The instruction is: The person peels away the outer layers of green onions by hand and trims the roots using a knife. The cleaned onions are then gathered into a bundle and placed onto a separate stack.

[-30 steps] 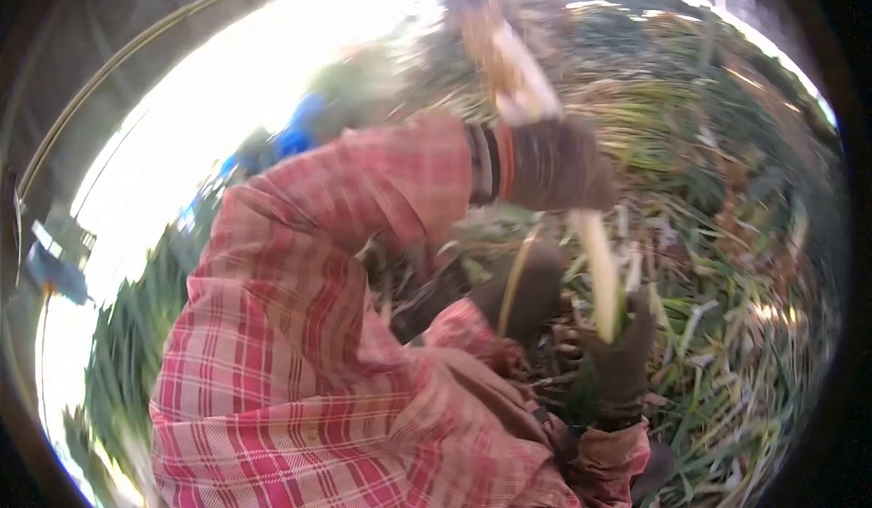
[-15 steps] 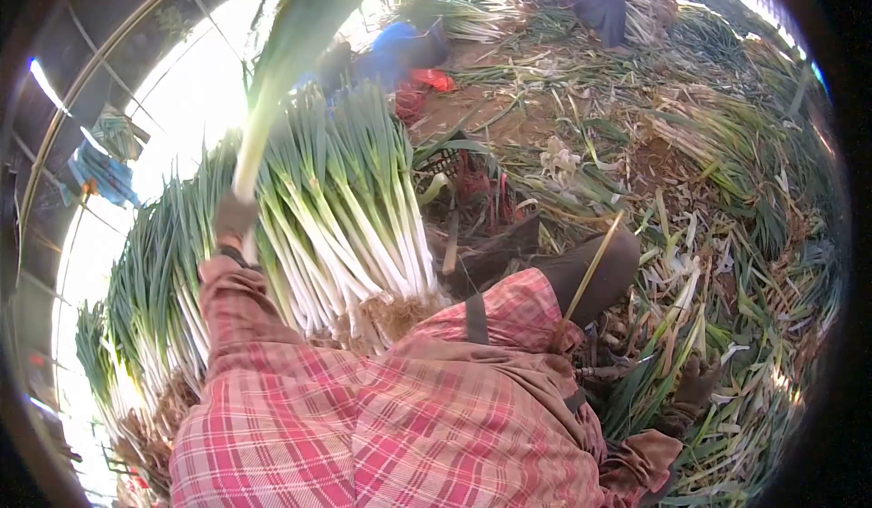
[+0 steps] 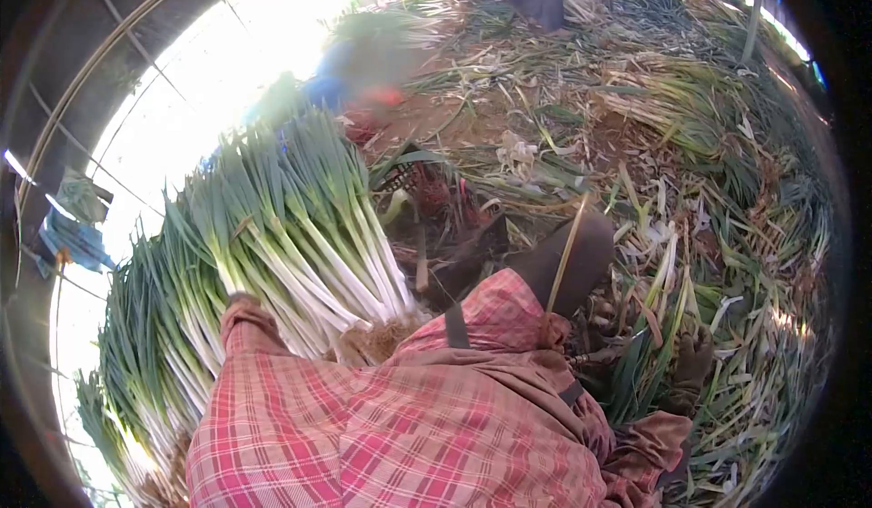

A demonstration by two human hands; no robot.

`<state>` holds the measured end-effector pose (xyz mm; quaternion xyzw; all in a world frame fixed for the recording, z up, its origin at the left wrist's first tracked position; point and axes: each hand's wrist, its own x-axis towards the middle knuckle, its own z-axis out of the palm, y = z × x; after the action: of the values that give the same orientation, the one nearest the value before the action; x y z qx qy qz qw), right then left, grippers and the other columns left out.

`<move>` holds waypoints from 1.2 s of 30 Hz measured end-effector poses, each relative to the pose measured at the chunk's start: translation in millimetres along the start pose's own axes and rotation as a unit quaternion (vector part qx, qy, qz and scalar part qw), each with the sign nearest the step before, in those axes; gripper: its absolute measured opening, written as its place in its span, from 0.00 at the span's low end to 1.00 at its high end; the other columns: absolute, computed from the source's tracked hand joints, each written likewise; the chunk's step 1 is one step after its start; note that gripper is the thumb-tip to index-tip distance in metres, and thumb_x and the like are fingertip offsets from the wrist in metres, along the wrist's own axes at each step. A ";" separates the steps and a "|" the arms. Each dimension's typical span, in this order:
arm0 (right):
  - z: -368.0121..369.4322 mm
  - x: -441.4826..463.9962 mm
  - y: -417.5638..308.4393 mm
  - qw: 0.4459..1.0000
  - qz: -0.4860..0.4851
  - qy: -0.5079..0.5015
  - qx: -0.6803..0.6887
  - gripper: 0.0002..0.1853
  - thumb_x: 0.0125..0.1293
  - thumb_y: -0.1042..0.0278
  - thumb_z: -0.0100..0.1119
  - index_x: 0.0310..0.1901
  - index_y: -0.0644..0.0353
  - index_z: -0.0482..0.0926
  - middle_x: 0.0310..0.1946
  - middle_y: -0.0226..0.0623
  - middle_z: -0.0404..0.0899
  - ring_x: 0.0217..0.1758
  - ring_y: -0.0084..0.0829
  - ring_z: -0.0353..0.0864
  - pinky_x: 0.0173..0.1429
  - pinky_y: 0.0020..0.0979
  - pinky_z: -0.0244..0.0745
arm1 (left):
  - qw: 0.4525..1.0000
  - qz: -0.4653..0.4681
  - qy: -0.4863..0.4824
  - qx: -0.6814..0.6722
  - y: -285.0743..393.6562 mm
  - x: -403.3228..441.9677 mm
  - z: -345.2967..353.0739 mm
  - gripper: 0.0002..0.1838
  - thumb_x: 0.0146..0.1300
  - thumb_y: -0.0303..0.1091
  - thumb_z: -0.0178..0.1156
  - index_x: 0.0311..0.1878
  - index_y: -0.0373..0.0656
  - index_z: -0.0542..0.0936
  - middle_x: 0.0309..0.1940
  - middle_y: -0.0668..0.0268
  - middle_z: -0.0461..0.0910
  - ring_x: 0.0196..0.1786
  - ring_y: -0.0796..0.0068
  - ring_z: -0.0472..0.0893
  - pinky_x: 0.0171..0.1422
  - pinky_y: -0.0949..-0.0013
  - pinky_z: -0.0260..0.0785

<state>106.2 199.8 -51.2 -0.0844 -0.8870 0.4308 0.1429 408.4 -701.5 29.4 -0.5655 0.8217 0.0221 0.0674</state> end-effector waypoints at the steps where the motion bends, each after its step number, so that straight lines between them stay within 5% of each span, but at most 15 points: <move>1: 3.0 1.9 5.6 1.000 -0.005 0.012 0.004 0.27 0.61 0.60 0.60 0.59 0.66 0.71 0.49 0.42 0.77 0.42 0.33 0.77 0.48 0.34 0.74 | 0.999 0.020 0.039 0.015 10.2 7.2 -14.8 0.27 0.49 0.51 0.65 0.46 0.40 0.81 0.44 0.48 0.82 0.46 0.50 0.82 0.48 0.55 0.74; 4: -15.9 -9.8 -30.7 0.995 -0.001 -0.030 -0.098 0.25 0.59 0.63 0.61 0.57 0.61 0.72 0.51 0.48 0.75 0.46 0.41 0.77 0.51 0.37 0.73 | 0.968 0.126 0.211 0.056 79.7 39.4 -78.4 0.26 0.49 0.51 0.66 0.45 0.40 0.82 0.44 0.48 0.82 0.45 0.51 0.82 0.47 0.56 0.75; 6: -23.8 -28.5 -43.5 0.913 -0.310 0.044 -0.263 0.25 0.59 0.62 0.60 0.58 0.57 0.72 0.54 0.48 0.73 0.51 0.45 0.75 0.55 0.40 0.71 | 0.944 0.192 0.262 0.051 188.1 60.9 -110.3 0.27 0.54 0.52 0.64 0.49 0.40 0.80 0.45 0.50 0.81 0.46 0.52 0.82 0.49 0.56 0.74; 7: -27.4 -32.0 -48.5 0.892 -0.341 0.063 -0.291 0.25 0.59 0.62 0.60 0.59 0.55 0.72 0.55 0.48 0.72 0.54 0.47 0.73 0.57 0.42 0.70 | 0.914 0.298 0.273 0.036 250.6 27.1 -130.8 0.24 0.56 0.48 0.61 0.52 0.44 0.78 0.45 0.51 0.81 0.49 0.50 0.80 0.50 0.54 0.72; 8: -29.0 -35.1 -52.2 0.897 -0.321 0.079 -0.293 0.25 0.59 0.62 0.60 0.60 0.53 0.72 0.57 0.49 0.71 0.57 0.48 0.72 0.59 0.44 0.68 | 0.817 0.449 0.357 -0.050 311.7 -8.8 -143.7 0.22 0.57 0.45 0.61 0.51 0.45 0.78 0.41 0.54 0.82 0.45 0.50 0.81 0.47 0.56 0.73; 10: -23.1 -20.2 -60.3 0.987 0.111 0.114 0.019 0.23 0.53 0.58 0.62 0.50 0.59 0.76 0.41 0.49 0.78 0.43 0.49 0.79 0.48 0.44 0.74 | 0.732 0.607 0.260 -0.165 425.4 -179.5 -178.1 0.19 0.57 0.43 0.60 0.50 0.44 0.79 0.42 0.55 0.81 0.45 0.52 0.81 0.50 0.58 0.73; 11: -19.0 -19.1 -46.4 0.980 0.096 0.165 -0.054 0.22 0.54 0.58 0.61 0.50 0.59 0.76 0.40 0.49 0.79 0.42 0.50 0.80 0.48 0.45 0.74 | 0.671 0.666 0.290 -0.148 467.7 -197.3 -156.8 0.18 0.58 0.41 0.60 0.50 0.45 0.79 0.44 0.58 0.81 0.47 0.54 0.80 0.51 0.59 0.73; 14: -25.1 -28.8 -35.7 0.961 0.101 0.227 -0.122 0.22 0.54 0.57 0.61 0.48 0.60 0.77 0.39 0.51 0.81 0.41 0.51 0.81 0.49 0.45 0.74 | 0.437 0.844 0.059 -0.306 586.6 -292.0 -45.5 0.13 0.59 0.37 0.57 0.45 0.44 0.81 0.40 0.56 0.82 0.43 0.54 0.81 0.48 0.58 0.74; 15: -27.7 -28.6 -35.9 0.958 0.109 0.238 -0.116 0.22 0.54 0.56 0.61 0.48 0.60 0.77 0.39 0.52 0.81 0.41 0.51 0.81 0.49 0.45 0.74 | 0.444 0.884 0.141 -0.027 595.5 -350.5 -31.1 0.11 0.58 0.35 0.54 0.41 0.44 0.82 0.37 0.57 0.82 0.40 0.56 0.82 0.44 0.58 0.75; 17: -33.2 -30.5 -34.9 0.960 0.183 0.202 -0.057 0.19 0.57 0.57 0.60 0.47 0.59 0.78 0.38 0.49 0.82 0.41 0.48 0.82 0.48 0.42 0.75 | 0.479 0.857 0.025 0.187 604.5 -465.0 12.2 0.11 0.57 0.36 0.55 0.40 0.45 0.82 0.36 0.60 0.83 0.40 0.58 0.83 0.40 0.58 0.76; 18: -37.9 -30.0 -33.0 0.959 0.216 0.184 -0.027 0.18 0.58 0.57 0.59 0.47 0.59 0.78 0.38 0.47 0.82 0.42 0.47 0.82 0.48 0.40 0.75 | 0.483 0.859 -0.099 0.141 621.7 -475.9 95.3 0.13 0.58 0.40 0.57 0.43 0.46 0.82 0.37 0.59 0.83 0.44 0.56 0.83 0.44 0.58 0.76; 25: 10.0 -23.2 19.1 0.925 0.352 0.032 -0.142 0.15 0.59 0.60 0.56 0.46 0.54 0.80 0.37 0.49 0.82 0.43 0.50 0.81 0.50 0.43 0.75 | 0.639 0.712 -0.244 0.159 591.8 -492.8 293.7 0.45 0.49 0.51 0.69 0.68 0.44 0.60 0.48 0.44 0.77 0.49 0.48 0.80 0.52 0.53 0.72; 32: 113.4 -18.6 71.9 0.897 0.343 -0.220 -0.173 0.27 0.52 0.51 0.67 0.53 0.54 0.77 0.47 0.47 0.81 0.51 0.47 0.80 0.58 0.43 0.73 | 0.667 0.677 -0.251 0.186 602.0 -486.3 124.5 0.36 0.54 0.47 0.63 0.60 0.35 0.65 0.48 0.42 0.77 0.52 0.50 0.79 0.54 0.54 0.72; 33: 121.9 -17.1 67.8 0.891 0.336 -0.242 -0.184 0.30 0.51 0.49 0.68 0.55 0.54 0.75 0.48 0.47 0.81 0.53 0.47 0.79 0.59 0.43 0.72 | 0.667 0.666 -0.282 0.177 600.9 -484.5 108.2 0.45 0.44 0.49 0.70 0.60 0.33 0.63 0.51 0.40 0.75 0.54 0.46 0.78 0.56 0.54 0.71; 36: 159.3 -25.7 75.6 0.914 0.303 -0.135 -0.233 0.41 0.50 0.45 0.70 0.62 0.58 0.68 0.49 0.50 0.80 0.54 0.47 0.79 0.59 0.44 0.72 | 0.587 0.661 -0.313 0.348 591.6 -468.1 96.1 0.40 0.46 0.50 0.69 0.56 0.34 0.66 0.47 0.42 0.78 0.52 0.46 0.79 0.55 0.54 0.71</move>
<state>80.5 121.3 -209.1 -0.3213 -0.9048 0.2422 -0.1391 29.6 -44.4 -25.8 0.2416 0.8423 -0.0510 0.4791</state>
